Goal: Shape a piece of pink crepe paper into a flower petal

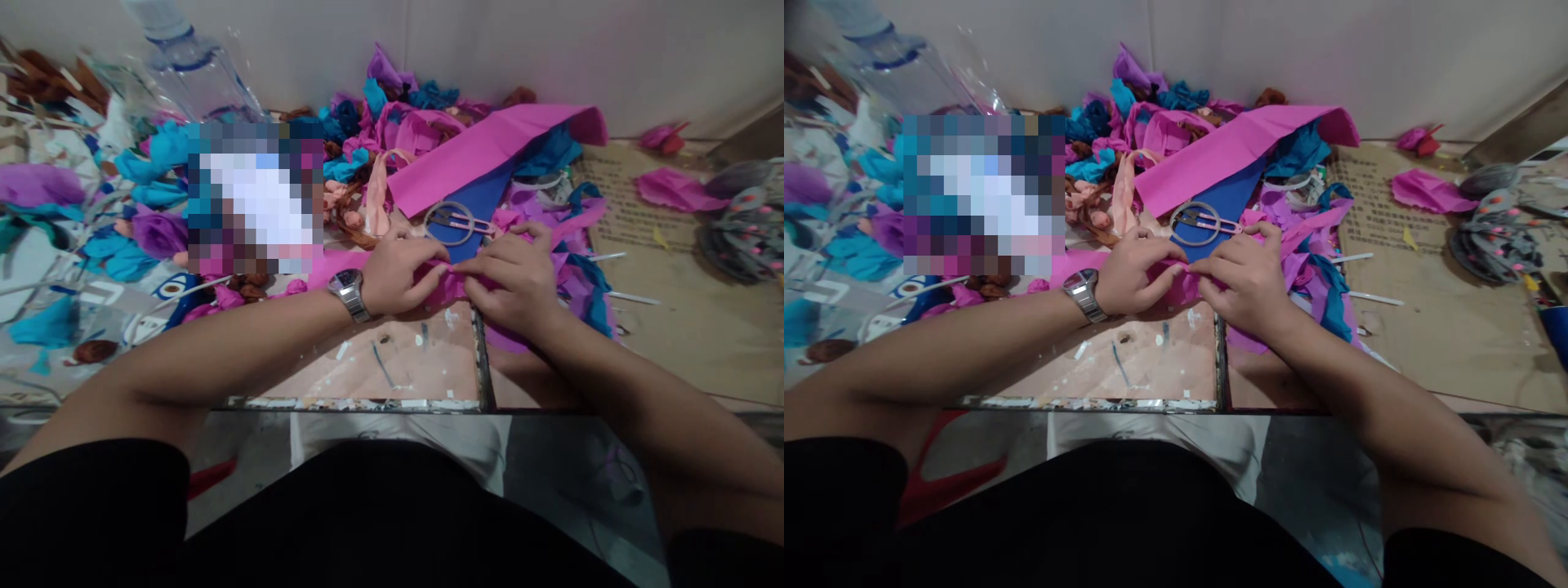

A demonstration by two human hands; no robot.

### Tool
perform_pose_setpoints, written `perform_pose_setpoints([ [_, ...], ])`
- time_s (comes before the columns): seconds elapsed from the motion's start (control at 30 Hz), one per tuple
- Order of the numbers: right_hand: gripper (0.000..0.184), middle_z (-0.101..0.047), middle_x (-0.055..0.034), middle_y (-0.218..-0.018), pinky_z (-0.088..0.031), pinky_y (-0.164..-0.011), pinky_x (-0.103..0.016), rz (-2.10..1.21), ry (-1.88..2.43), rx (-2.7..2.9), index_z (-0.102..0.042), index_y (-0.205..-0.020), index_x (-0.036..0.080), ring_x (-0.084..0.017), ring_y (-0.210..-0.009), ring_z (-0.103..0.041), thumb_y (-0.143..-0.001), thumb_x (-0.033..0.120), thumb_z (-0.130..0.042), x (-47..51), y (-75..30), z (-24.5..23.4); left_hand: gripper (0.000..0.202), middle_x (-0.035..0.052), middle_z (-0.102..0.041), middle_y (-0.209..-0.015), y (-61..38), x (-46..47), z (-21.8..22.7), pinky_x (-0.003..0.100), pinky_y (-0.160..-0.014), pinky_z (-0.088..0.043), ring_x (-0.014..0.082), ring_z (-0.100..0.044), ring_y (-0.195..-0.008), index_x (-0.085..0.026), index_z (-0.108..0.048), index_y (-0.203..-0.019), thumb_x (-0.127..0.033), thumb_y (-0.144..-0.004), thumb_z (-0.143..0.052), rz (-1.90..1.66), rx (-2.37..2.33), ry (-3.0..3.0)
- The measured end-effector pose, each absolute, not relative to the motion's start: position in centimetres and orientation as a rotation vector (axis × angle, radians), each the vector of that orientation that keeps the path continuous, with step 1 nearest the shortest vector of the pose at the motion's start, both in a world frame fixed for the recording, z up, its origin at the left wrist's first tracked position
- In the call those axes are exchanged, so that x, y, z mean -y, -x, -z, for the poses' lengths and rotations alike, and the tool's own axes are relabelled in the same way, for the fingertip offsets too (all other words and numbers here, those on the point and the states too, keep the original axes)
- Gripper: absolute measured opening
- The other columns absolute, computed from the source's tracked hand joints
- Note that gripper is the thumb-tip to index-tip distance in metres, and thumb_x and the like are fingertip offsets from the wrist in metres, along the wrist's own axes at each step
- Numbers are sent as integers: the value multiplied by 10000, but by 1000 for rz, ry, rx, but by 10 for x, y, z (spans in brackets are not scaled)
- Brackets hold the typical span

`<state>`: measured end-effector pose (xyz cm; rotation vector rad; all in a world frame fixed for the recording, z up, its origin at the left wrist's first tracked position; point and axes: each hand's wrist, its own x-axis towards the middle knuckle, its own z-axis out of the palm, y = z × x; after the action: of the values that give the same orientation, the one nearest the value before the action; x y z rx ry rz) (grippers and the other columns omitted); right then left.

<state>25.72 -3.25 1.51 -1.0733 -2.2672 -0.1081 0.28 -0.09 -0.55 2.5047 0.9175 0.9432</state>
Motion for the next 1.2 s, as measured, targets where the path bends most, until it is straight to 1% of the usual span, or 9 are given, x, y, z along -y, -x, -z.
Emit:
perform_pose_setpoints([
  [0.13,214,-840,-16,-930,-436,-1214,-626,72,1079,2254,-885,-1018,344,-242,-966,-756,-1081,334,-681,33,-257,-16,369,86,-887,-1182,-3,1,5,512,-1062,-431,271,-799,-1049,-220,-789,-1188,-456,-1110,-517,-905,-915,-2507],
  [0.33,209,-833,-17,-920,-444,-1214,-607,49,1050,2245,-891,-998,341,-231,-928,-748,-1066,329,-695,32,-257,-13,371,65,-879,-1092,-3,1,5,504,-1046,-424,254,-788,-985,-221,-794,-1130,-459,-1121,-509,-933,-902,-2510],
  [0.47,216,-821,-1,-905,-447,-1189,-587,66,971,2219,-889,-994,348,-217,-886,-738,-1062,302,-689,31,-257,-12,362,65,-882,-1085,-3,1,5,502,-1046,-417,256,-784,-985,-216,-794,-1126,-476,-1106,-543,-893,-902,-2522],
  [0.6,209,-817,-1,-892,-449,-1173,-586,48,981,2225,-880,-1003,342,-227,-894,-741,-1050,289,-683,31,-257,-13,361,56,-876,-1040,-3,1,6,494,-1014,-411,264,-776,-961,-220,-792,-1105,-521,-1087,-594,-895,-901,-2548],
  [0.67,205,-824,0,-899,-448,-1174,-588,34,1007,2234,-873,-1005,340,-232,-905,-745,-1044,285,-679,31,-257,-13,345,55,-875,-1044,-3,1,7,490,-1004,-414,263,-771,-958,-224,-791,-1109,-505,-1086,-592,-898,-896,-2552],
  [0.8,223,-824,7,-889,-443,-1164,-574,30,990,2231,-864,-1050,339,-231,-915,-750,-1061,261,-655,32,-256,-13,346,58,-872,-1029,-3,0,7,488,-1006,-427,245,-755,-919,-231,-788,-1116,-462,-1116,-530,-882,-882,-2537],
  [0.97,201,-821,-1,-895,-434,-1123,-542,-7,1019,2251,-844,-1074,312,-237,-919,-748,-1090,290,-645,32,-256,-12,355,46,-839,-902,-3,0,8,476,-979,-442,227,-720,-825,-234,-774,-1051,-449,-1130,-502,-894,-845,-2552],
  [1.07,212,-834,-5,-924,-434,-1105,-527,-59,1022,2252,-841,-1093,305,-242,-933,-753,-1093,288,-630,32,-255,-10,343,38,-825,-869,-3,-1,9,469,-969,-440,215,-700,-788,-231,-763,-1022,-436,-1125,-507,-900,-827,-2576],
  [1.2,215,-848,-19,-948,-474,-1085,-500,-134,992,2267,-834,-1088,285,-236,-922,-760,-1092,296,-619,29,-256,-7,325,38,-792,-811,-3,-1,10,455,-937,-436,213,-679,-763,-228,-741,-957,-418,-1106,-524,-870,-833,-2603],
])
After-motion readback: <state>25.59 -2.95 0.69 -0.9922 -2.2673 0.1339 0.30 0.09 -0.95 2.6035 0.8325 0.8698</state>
